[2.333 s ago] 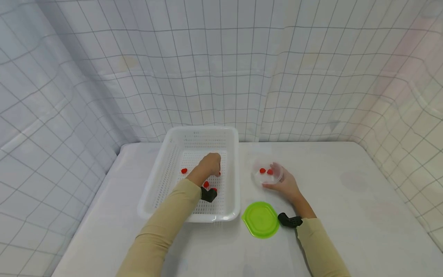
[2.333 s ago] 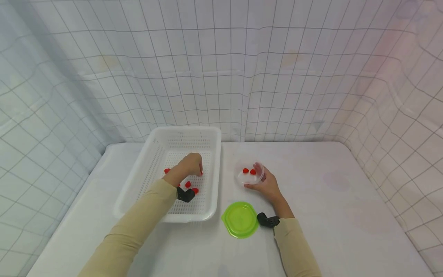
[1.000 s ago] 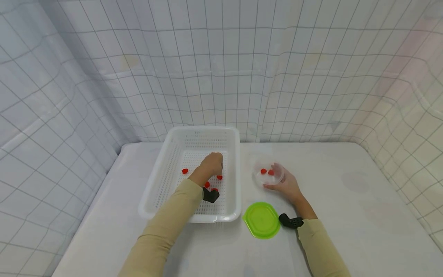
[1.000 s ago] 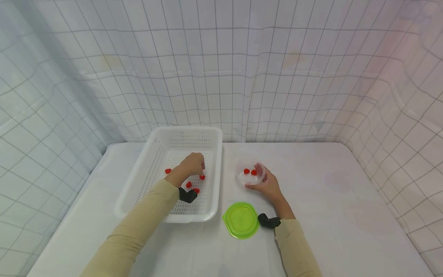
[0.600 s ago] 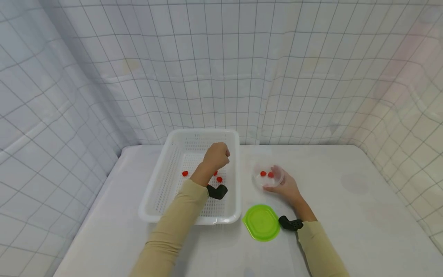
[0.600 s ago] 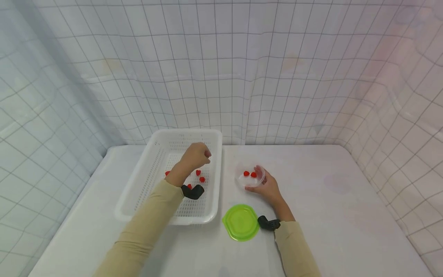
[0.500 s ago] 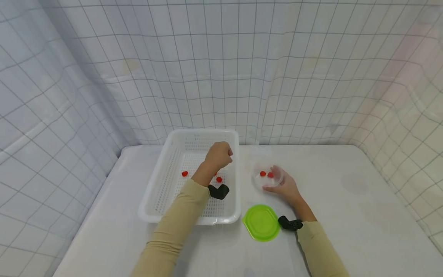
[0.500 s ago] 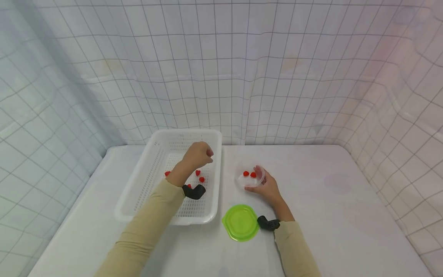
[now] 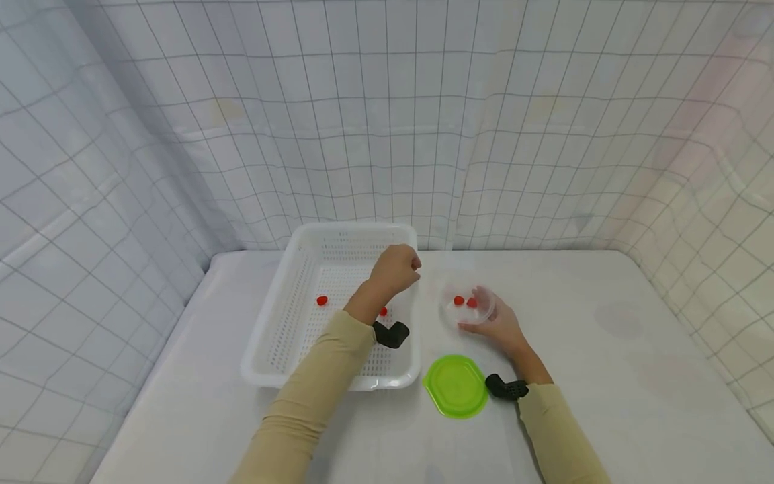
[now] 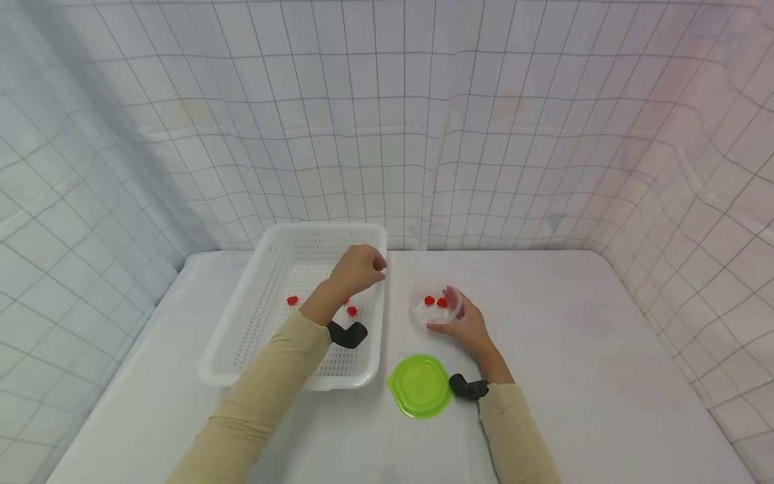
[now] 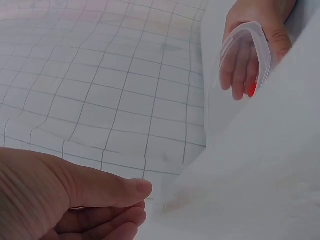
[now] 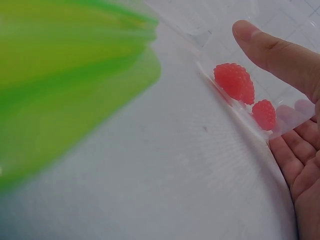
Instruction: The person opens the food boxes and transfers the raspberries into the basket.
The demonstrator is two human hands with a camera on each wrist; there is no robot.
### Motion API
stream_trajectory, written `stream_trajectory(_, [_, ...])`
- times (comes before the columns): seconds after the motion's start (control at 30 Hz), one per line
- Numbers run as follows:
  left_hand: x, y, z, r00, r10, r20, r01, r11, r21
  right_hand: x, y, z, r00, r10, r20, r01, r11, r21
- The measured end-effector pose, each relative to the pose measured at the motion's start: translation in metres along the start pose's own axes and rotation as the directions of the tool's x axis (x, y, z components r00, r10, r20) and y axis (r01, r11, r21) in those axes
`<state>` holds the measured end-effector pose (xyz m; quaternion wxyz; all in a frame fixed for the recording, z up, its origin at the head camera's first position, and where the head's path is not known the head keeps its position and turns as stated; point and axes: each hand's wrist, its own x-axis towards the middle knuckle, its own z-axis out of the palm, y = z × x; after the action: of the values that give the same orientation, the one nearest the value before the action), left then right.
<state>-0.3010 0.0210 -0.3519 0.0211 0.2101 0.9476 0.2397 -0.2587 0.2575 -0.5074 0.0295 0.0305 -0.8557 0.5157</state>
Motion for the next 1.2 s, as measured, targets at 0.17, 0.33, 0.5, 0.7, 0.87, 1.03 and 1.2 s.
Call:
stream_trajectory(0.17, [0.005,0.01,0.006,0.999,0.016,0.028,-0.017,1.0,0.014,0.001,0.002,0.0,1.0,0.003,-0.006,-0.003,1.0,0.017])
stream_trajectory(0.33, [0.008,0.017,0.013,0.999,0.016,0.047,-0.018,0.999,0.039,0.002,0.004,0.0,1.0,-0.01,-0.003,0.01,0.999,0.038])
stream_trajectory(0.5, [0.011,0.021,0.018,0.998,0.038,0.059,-0.041,0.998,0.047,0.002,0.003,-0.002,1.0,-0.016,-0.003,0.016,0.999,0.031])
stream_trajectory(0.7, [0.012,0.03,0.024,0.994,0.055,0.091,-0.063,0.995,0.084,0.002,0.003,-0.002,1.0,-0.004,-0.005,0.004,0.999,0.033])
stream_trajectory(0.87, [0.017,0.037,0.03,0.992,0.05,0.115,-0.062,0.993,0.103,0.002,0.003,-0.002,1.0,0.009,0.001,-0.009,1.0,0.026])
stream_trajectory(1.03, [0.024,0.044,0.039,0.987,0.074,0.146,-0.094,0.986,0.136,0.004,0.004,-0.003,1.0,-0.016,-0.011,0.016,1.0,0.019])
stream_trajectory(1.2, [0.029,0.051,0.048,0.98,0.082,0.181,-0.108,0.984,0.141,0.005,0.007,-0.002,1.0,-0.03,-0.008,0.03,0.999,0.042])
